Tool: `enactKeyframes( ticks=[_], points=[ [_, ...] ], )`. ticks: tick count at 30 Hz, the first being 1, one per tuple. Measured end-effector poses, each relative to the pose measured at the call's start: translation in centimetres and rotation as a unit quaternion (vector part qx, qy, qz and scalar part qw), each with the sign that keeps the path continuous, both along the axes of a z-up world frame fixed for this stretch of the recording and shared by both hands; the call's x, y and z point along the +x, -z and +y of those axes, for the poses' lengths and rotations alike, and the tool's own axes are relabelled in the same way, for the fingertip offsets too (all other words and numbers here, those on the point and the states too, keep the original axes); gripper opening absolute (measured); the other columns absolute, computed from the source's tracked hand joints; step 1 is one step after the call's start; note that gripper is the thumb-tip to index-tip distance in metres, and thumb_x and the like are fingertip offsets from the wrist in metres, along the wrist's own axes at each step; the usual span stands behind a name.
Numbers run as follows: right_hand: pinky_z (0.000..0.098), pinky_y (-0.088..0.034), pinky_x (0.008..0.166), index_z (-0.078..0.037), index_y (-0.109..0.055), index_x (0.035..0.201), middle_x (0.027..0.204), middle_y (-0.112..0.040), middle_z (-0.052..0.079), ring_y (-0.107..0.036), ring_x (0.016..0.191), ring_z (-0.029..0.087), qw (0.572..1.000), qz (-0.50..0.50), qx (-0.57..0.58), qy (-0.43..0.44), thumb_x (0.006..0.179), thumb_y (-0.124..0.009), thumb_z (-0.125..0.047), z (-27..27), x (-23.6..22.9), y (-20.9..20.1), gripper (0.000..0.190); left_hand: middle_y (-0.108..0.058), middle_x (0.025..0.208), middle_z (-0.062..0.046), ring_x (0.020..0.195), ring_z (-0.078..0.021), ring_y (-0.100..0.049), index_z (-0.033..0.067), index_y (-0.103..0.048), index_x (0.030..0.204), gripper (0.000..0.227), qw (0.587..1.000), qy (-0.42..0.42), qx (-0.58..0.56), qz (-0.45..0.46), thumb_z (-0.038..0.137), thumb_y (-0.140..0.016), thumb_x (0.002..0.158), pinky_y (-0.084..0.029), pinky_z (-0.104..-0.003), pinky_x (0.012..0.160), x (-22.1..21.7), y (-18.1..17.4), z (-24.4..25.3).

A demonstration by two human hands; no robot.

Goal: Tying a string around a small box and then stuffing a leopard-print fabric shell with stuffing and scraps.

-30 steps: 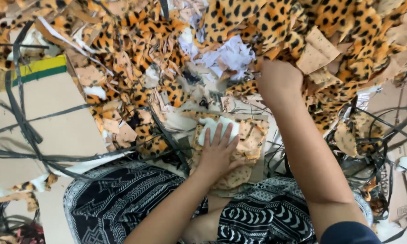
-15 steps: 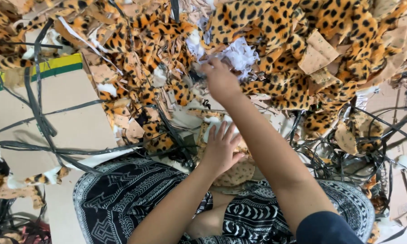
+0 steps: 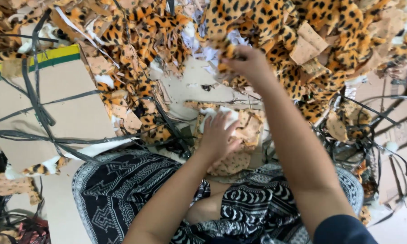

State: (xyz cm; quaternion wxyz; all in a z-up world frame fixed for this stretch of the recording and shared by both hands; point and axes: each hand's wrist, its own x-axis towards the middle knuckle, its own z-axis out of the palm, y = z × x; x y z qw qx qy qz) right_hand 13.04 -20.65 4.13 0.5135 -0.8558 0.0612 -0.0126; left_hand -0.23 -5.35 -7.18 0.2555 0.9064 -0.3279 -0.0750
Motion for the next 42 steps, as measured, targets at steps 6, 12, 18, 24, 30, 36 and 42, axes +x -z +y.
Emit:
enactKeyframes(
  ticks=[6,12,18,24,30,36,42],
  points=[
    [0.0404,-0.059,0.072,-0.003,-0.071,0.119,0.102,-0.067,0.019,-0.065,0.082,0.033,0.971,0.229,-0.060,0.035,0.087,-0.085,-0.028,-1.9,-9.4,-11.8,0.043,-0.054,0.144,-0.011,0.136,-0.0333,-0.052,0.0164,-0.053,0.144,0.050,0.989,-0.126,-0.070,-0.020,0.035,-0.060,0.098,-0.041,-0.050,0.109,1.6,0.9,1.0],
    [0.0526,-0.057,0.094,-0.010,-0.069,0.128,0.122,-0.069,0.022,-0.066,0.115,0.042,0.939,0.286,-0.191,0.033,0.083,-0.079,-0.058,-2.5,-14.4,3.7,0.066,-0.019,0.170,-0.016,0.157,-0.0363,-0.016,0.0156,-0.031,0.161,0.070,0.999,-0.024,0.010,0.045,0.039,-0.059,0.101,-0.010,-0.058,0.126,-0.3,-1.6,0.9],
    [0.0411,-0.069,0.065,-0.014,-0.069,0.129,0.116,-0.065,0.024,-0.072,0.098,0.037,0.939,0.311,-0.041,0.139,0.093,-0.058,-0.023,-5.4,-14.0,2.8,0.039,-0.007,0.173,-0.009,0.159,-0.0327,-0.009,0.0289,-0.014,0.165,0.070,0.991,0.039,0.120,0.051,0.048,-0.042,0.104,0.000,-0.056,0.127,-0.5,-0.8,0.8],
    [0.0459,-0.056,0.095,-0.016,-0.075,0.117,0.108,-0.077,0.011,-0.073,0.107,0.030,0.946,0.264,-0.187,-0.033,0.085,-0.074,-0.018,-4.4,-14.2,5.6,0.032,-0.004,0.173,-0.005,0.159,-0.0307,-0.004,0.0357,-0.024,0.162,0.062,0.982,0.058,0.169,0.063,0.049,-0.041,0.104,0.001,-0.056,0.127,-0.6,-1.0,0.7],
    [0.0463,-0.059,0.092,-0.015,-0.077,0.113,0.102,-0.077,0.010,-0.073,0.105,0.032,0.912,0.269,-0.300,-0.076,0.083,-0.076,-0.020,-4.8,-13.6,12.1,0.030,-0.011,0.173,-0.007,0.158,-0.0341,-0.015,0.0369,-0.014,0.164,0.078,0.995,0.039,0.082,-0.031,0.044,-0.055,0.099,-0.008,-0.059,0.127,-0.9,1.1,0.4],
    [0.0467,-0.058,0.094,-0.014,-0.079,0.115,0.105,-0.078,0.011,-0.073,0.108,0.033,0.885,0.318,-0.319,-0.122,0.093,-0.064,-0.018,-3.4,-12.3,6.2,0.028,-0.003,0.173,-0.007,0.159,-0.0316,-0.003,0.0324,-0.012,0.165,0.071,0.982,0.093,0.160,0.049,0.054,-0.039,0.103,-0.002,-0.060,0.126,-0.7,2.4,-0.8],
    [0.0647,-0.055,0.085,0.000,-0.072,0.124,0.111,-0.071,0.030,-0.067,0.106,0.054,0.913,0.222,-0.328,-0.102,0.089,-0.056,-0.004,1.1,-4.7,3.2,0.039,-0.066,0.130,-0.009,0.129,-0.0295,-0.058,0.0195,-0.067,0.130,0.036,0.979,-0.175,-0.075,-0.077,0.029,-0.056,0.097,-0.045,-0.046,0.103,6.3,2.7,-0.3]
  ],
)
